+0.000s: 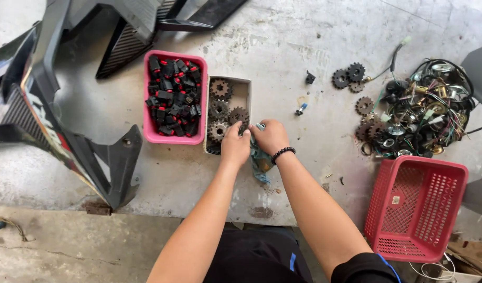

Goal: Cleaning grease and dirt from motorcycle sprockets using a cloth on a workbench.

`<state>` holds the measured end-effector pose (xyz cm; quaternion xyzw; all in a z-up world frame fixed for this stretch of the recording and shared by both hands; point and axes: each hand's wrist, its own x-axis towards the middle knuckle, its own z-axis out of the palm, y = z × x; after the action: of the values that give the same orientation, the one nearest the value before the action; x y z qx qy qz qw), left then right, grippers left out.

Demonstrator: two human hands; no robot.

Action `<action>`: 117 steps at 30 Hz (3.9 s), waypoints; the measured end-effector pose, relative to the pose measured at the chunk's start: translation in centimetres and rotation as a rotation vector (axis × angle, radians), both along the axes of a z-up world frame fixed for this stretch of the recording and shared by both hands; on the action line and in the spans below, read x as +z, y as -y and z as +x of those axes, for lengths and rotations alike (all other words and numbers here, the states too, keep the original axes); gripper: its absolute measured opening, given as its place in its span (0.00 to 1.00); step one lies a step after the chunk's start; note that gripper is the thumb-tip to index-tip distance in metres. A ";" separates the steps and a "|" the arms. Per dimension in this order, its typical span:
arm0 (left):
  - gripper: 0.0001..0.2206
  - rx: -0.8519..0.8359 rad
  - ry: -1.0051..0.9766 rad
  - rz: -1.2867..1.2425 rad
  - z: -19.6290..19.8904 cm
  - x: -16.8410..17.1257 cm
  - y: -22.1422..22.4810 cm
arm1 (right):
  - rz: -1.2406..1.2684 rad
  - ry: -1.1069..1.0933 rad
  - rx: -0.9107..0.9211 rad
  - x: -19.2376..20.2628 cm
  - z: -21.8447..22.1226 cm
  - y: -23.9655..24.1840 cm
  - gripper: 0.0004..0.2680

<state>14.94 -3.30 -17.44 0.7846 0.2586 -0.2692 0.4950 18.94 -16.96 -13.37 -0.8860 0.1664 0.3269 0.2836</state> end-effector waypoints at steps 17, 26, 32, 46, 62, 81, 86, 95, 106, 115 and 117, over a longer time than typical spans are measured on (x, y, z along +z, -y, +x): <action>0.25 -0.376 0.139 -0.144 11.3 0.9 23.1 | 0.274 0.427 -0.701 -3.5 5.4 22.9 0.26; 0.26 -0.388 0.296 -0.157 15.1 -3.1 29.2 | 0.144 0.470 -0.497 -9.8 9.8 30.9 0.29; 0.24 -0.317 0.323 -0.234 14.7 -4.7 29.8 | 0.123 0.489 -0.476 -10.6 9.6 30.7 0.30; 0.32 -0.166 -0.214 -0.219 6.2 1.3 20.1 | 0.497 0.548 -0.477 1.0 -4.4 18.8 0.21; 0.32 0.462 -0.373 -1.500 -9.4 20.0 0.3 | 0.221 0.882 0.062 19.2 -18.8 -1.1 0.18; 0.37 0.738 -0.216 -1.500 -14.1 22.0 3.5 | 0.166 1.016 0.452 17.4 -21.8 4.4 0.12; 0.38 0.733 -0.211 -1.537 -16.3 18.9 5.9 | 0.051 0.914 0.249 20.4 -20.4 4.8 0.08; 0.39 0.630 -0.129 -1.620 -16.5 22.0 5.8 | 0.081 0.857 0.172 20.6 -21.6 6.0 0.11; 0.38 0.719 -0.140 -1.538 -17.5 21.8 5.3 | 0.246 0.754 0.426 20.6 -20.6 7.8 0.16; 0.40 0.636 -0.113 -1.467 -16.4 23.1 4.6 | 0.321 0.649 0.465 21.2 -22.3 6.8 0.19; 0.37 0.572 -0.176 -1.499 -17.2 21.7 5.7 | 0.016 0.693 0.339 19.0 -21.1 9.1 0.18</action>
<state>-2.22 -9.05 4.28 0.1232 0.2378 -0.2948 0.9173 -2.17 -26.02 5.58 -0.9567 -0.0906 0.0514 0.2718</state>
